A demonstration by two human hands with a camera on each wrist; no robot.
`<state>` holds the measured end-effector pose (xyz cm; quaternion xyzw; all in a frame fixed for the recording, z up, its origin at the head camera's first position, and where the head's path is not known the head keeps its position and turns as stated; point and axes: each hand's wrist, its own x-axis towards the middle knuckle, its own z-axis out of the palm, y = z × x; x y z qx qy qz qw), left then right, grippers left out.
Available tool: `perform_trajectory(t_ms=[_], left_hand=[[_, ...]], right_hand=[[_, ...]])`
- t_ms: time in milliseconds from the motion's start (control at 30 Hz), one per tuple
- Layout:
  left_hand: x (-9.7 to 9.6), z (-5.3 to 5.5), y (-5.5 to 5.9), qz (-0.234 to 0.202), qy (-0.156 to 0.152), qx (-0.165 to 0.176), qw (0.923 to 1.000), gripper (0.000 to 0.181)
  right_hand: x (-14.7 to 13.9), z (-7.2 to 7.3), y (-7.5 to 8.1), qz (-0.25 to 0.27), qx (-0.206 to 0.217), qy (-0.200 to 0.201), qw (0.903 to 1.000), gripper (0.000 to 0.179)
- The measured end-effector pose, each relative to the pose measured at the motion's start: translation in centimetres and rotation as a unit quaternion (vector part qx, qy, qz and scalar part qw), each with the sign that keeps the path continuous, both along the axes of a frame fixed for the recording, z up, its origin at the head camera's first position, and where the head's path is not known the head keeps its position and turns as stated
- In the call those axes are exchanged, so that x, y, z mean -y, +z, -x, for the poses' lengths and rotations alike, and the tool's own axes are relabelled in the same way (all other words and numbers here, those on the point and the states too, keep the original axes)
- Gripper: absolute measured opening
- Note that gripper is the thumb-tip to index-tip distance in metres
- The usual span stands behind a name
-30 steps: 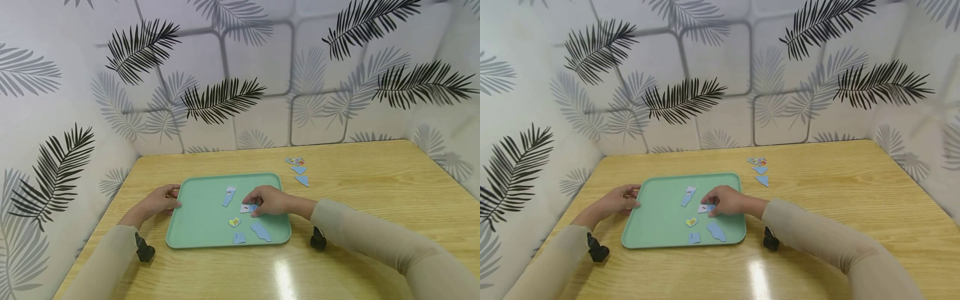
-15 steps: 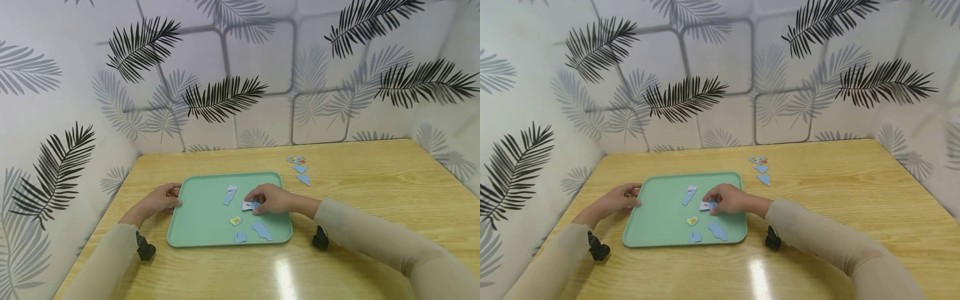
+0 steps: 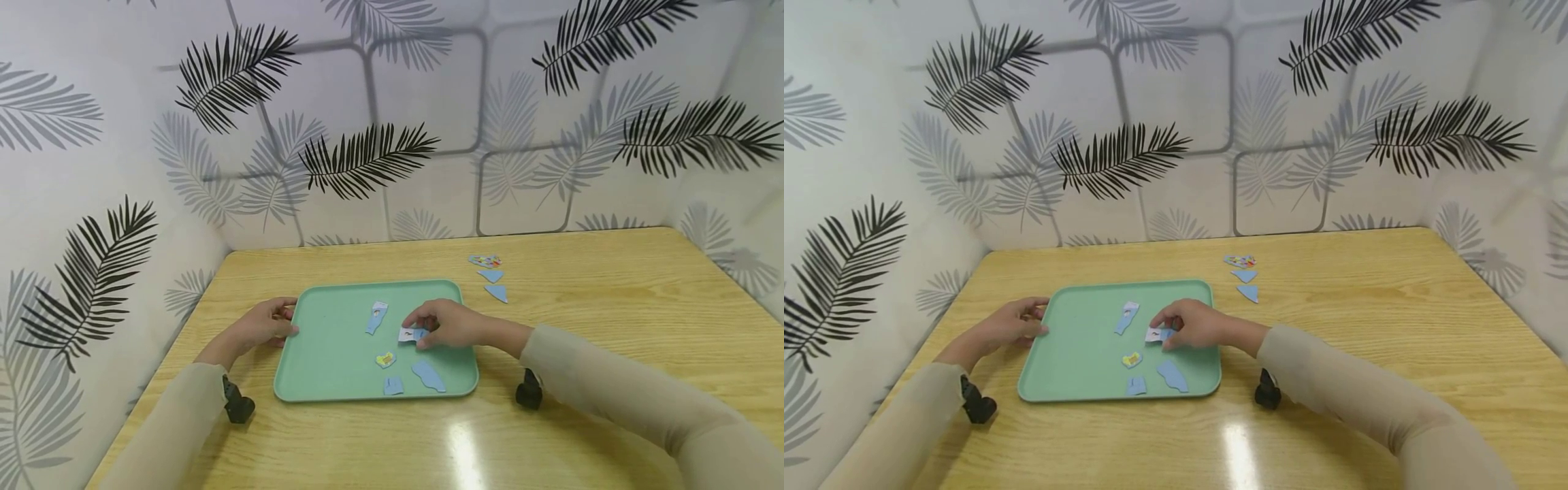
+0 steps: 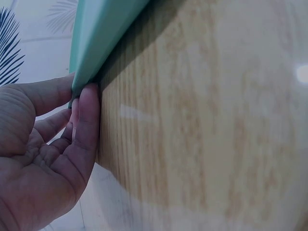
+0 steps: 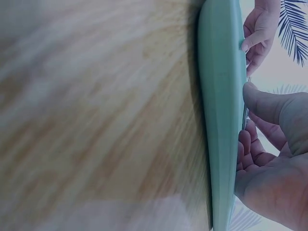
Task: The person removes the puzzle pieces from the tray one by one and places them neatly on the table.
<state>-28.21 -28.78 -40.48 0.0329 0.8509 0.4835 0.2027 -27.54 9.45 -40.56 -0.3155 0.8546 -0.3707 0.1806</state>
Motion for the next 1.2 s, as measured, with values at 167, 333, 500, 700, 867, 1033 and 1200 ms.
perform_trajectory(t_ms=[167,333,500,700,867,1033,1200], left_hand=[[0.0,0.1,0.0,-0.006,0.001,0.002,1.0,0.065],[0.0,0.1,-0.1,-0.002,0.004,0.005,1.0,0.065],[0.1,0.3,-0.2,0.006,0.006,0.004,1.0,0.065],[0.1,0.3,-0.3,0.002,0.003,0.002,1.0,0.065],[0.0,0.2,-0.2,0.005,0.0,-0.001,1.0,0.065],[-0.1,-0.1,-0.1,0.005,-0.002,-0.004,1.0,0.066],[-0.1,-0.1,0.0,0.003,-0.003,-0.003,1.0,0.066]], right_hand=[[-0.4,-0.1,0.3,0.002,-0.003,0.001,1.0,0.033],[-0.8,-0.3,0.5,0.005,-0.01,0.004,0.9999,0.034],[-1.6,-0.4,1.0,0.01,-0.013,0.002,0.9999,0.035],[-3.0,-0.4,1.3,0.012,-0.02,-0.013,0.9996,0.035],[-4.3,-0.3,1.3,0.02,-0.029,-0.029,0.999,0.035],[-5.6,-0.5,1.6,0.038,-0.021,-0.034,0.9985,0.033],[-6.9,-0.5,1.6,0.047,-0.033,-0.029,0.9979,0.033]])
